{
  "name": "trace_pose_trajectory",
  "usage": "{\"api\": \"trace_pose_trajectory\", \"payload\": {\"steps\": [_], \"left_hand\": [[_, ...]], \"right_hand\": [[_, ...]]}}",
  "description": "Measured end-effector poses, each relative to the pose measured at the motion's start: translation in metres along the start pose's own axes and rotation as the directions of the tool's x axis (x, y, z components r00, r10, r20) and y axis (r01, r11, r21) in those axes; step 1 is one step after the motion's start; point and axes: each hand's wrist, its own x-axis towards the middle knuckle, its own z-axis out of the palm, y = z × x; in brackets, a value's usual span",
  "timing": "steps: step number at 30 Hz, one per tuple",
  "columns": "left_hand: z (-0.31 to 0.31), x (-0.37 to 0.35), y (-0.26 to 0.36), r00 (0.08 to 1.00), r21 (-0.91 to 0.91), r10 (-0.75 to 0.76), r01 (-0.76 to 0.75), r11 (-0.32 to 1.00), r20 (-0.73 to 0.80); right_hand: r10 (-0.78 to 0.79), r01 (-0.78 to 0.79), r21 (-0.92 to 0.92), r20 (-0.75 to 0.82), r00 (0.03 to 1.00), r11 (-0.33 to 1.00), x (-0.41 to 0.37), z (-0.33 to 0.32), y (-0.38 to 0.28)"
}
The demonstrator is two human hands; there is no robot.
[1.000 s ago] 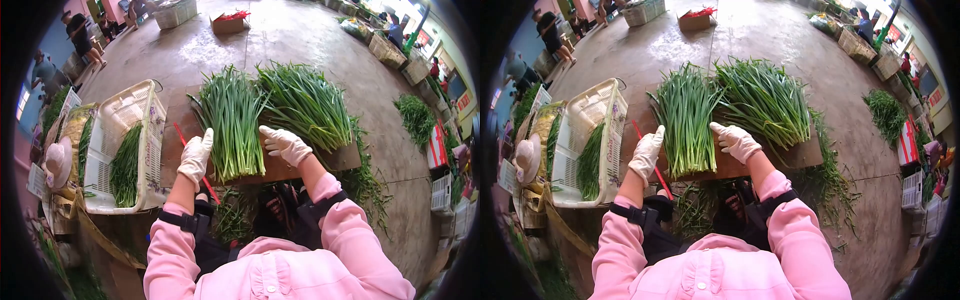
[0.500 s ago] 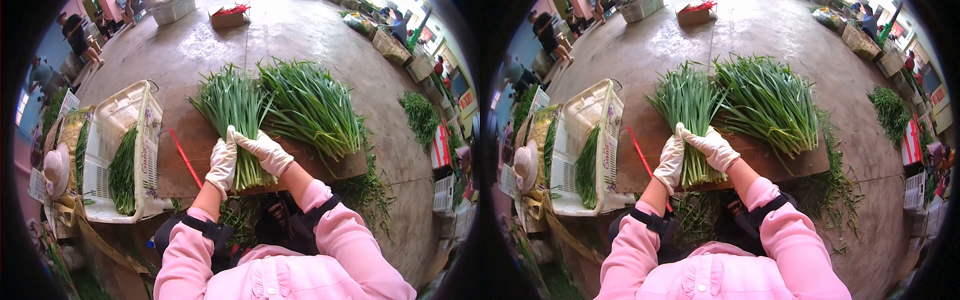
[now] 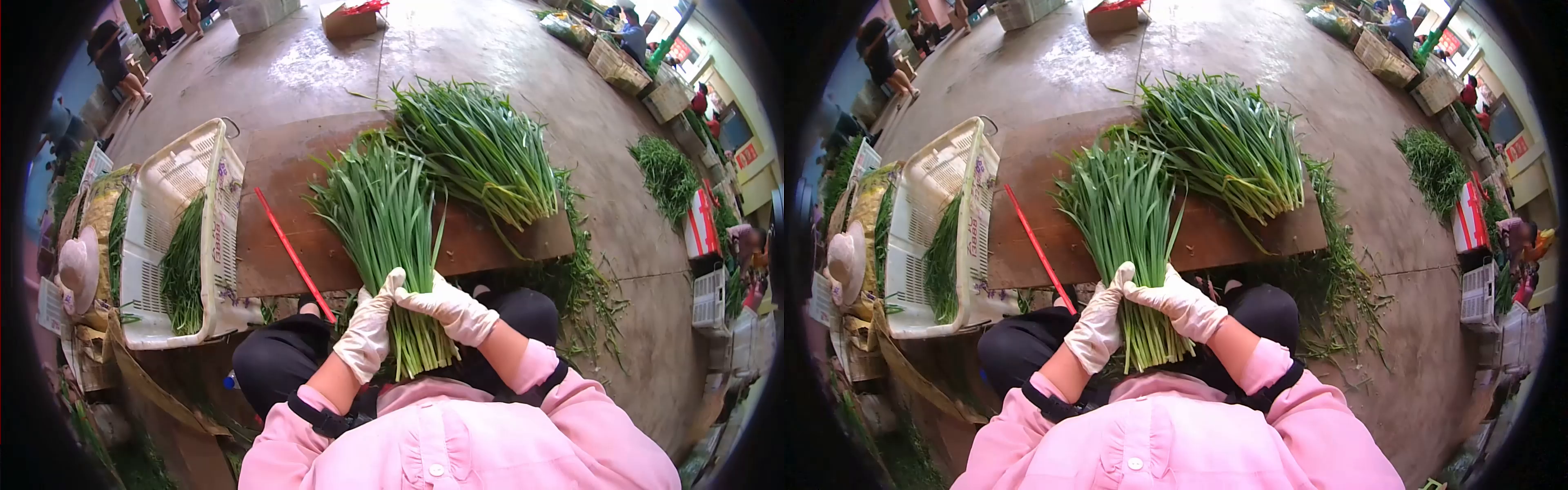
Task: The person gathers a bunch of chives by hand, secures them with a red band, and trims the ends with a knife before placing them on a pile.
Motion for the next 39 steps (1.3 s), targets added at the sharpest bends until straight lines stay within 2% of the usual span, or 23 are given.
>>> {"api": "trace_pose_trajectory", "payload": {"steps": [1, 4, 7, 8, 11, 12, 13, 16, 17, 18, 20, 21, 22, 24, 25, 26, 27, 29, 30, 33, 34, 37, 39], "left_hand": [[-0.001, -0.002, 0.001, 0.996, -0.050, -0.037, 0.041, 0.998, 0.077], [-0.008, -0.003, 0.003, 0.981, -0.077, -0.124, 0.137, 0.988, 0.152], [-0.009, 0.000, 0.000, 0.967, -0.065, -0.145, 0.162, 0.985, 0.209], [-0.009, 0.000, 0.002, 0.957, -0.088, -0.188, 0.212, 0.973, 0.219], [-0.009, -0.008, 0.006, 0.938, -0.160, -0.207, 0.258, 0.953, 0.276], [-0.002, -0.019, 0.015, 0.932, -0.131, -0.215, 0.261, 0.956, 0.291], [-0.013, -0.007, 0.006, 0.947, -0.110, -0.193, 0.227, 0.968, 0.257], [-0.006, -0.010, 0.027, 0.964, -0.077, -0.076, 0.099, 0.992, 0.253], [-0.002, -0.007, 0.042, 0.942, -0.027, 0.115, -0.112, 0.993, 0.316], [0.002, -0.003, 0.058, 0.877, 0.013, 0.291, -0.320, 0.947, 0.383], [0.012, 0.003, 0.096, 0.816, 0.031, 0.415, -0.465, 0.885, 0.402], [0.018, 0.002, 0.115, 0.784, 0.032, 0.472, -0.528, 0.849, 0.403], [0.017, 0.004, 0.138, 0.783, 0.032, 0.477, -0.532, 0.846, 0.400], [0.005, 0.011, 0.180, 0.828, 0.391, 0.293, -0.499, 0.773, 0.478], [0.003, 0.017, 0.188, 0.828, 0.392, 0.294, -0.500, 0.772, 0.478], [0.002, 0.023, 0.195, 0.831, 0.482, 0.294, -0.523, 0.703, 0.473], [0.001, 0.031, 0.203, 0.833, 0.565, 0.295, -0.538, 0.626, 0.467], [-0.046, 0.126, 0.186, 0.808, 0.444, 0.163, -0.466, 0.765, 0.566], [-0.046, 0.130, 0.186, 0.806, 0.475, 0.127, -0.459, 0.751, 0.578], [-0.044, 0.122, 0.191, 0.801, 0.544, 0.046, -0.446, 0.711, 0.597], [-0.044, 0.112, 0.190, 0.799, 0.559, 0.032, -0.448, 0.697, 0.600], [-0.042, 0.114, 0.194, 0.799, 0.577, 0.036, -0.464, 0.672, 0.601], [-0.042, 0.110, 0.197, 0.800, 0.586, 0.045, -0.476, 0.656, 0.599]], "right_hand": [[0.003, -0.003, -0.028, 0.001, 1.000, 1.000, -0.002, -0.004, -0.003], [0.091, -0.085, -0.063, 0.103, 0.990, 0.994, 0.008, -0.022, -0.009], [0.021, -0.016, -0.162, 0.035, 0.999, 0.987, 0.006, -0.016, 0.002], [0.032, -0.028, -0.104, 0.035, 0.999, 0.994, 0.007, -0.011, 0.004], [0.027, -0.019, -0.101, 0.075, 0.997, 0.995, 0.000, -0.002, -0.001], [0.021, -0.015, -0.083, 0.076, 0.997, 0.996, -0.001, 0.001, -0.004], [0.022, -0.015, -0.085, 0.083, 0.996, 0.996, -0.001, 0.005, -0.008], [-0.117, 0.122, -0.053, 0.090, 0.989, 0.991, 0.003, 0.024, -0.032], [-0.115, 0.121, -0.059, 0.099, 0.988, 0.991, 0.011, 0.030, -0.040], [-0.227, 0.240, -0.077, 0.141, 0.964, 0.968, 0.021, 0.036, -0.048], [-0.424, 0.467, -0.172, 0.237, 0.874, 0.867, 0.044, 0.050, -0.077], [-0.547, 0.607, -0.237, 0.275, 0.791, 0.759, 0.057, 0.057, -0.090], [-0.537, 0.604, -0.298, 0.281, 0.795, 0.739, 0.067, 0.060, -0.100], [-0.497, 0.584, -0.316, 0.317, 0.808, 0.748, 0.081, 0.064, -0.123], [-0.476, 0.573, -0.326, 0.334, 0.814, 0.752, 0.088, 0.066, -0.135], [-0.387, 0.503, -0.388, 0.339, 0.857, 0.772, 0.093, 0.070, -0.145], [-0.308, 0.425, -0.284, 0.377, 0.873, 0.859, 0.107, 0.059, -0.139], [-0.140, 0.202, -0.095, 0.445, 0.885, 0.975, 0.136, 0.037, -0.128], [-0.168, 0.302, -0.310, 0.394, 0.904, 0.902, 0.130, 0.040, -0.127], [-0.181, 0.303, -0.371, 0.328, 0.927, 0.878, 0.125, 0.048, -0.128], [-0.169, 0.202, -0.077, 0.312, 0.935, 0.976, 0.137, 0.048, -0.118], [-0.301, 0.331, -0.023, 0.358, 0.884, 0.943, 0.180, 0.034, -0.086], [-0.277, 0.242, 0.139, 0.396, 0.875, 0.960, 0.201, 0.021, -0.065]]}}
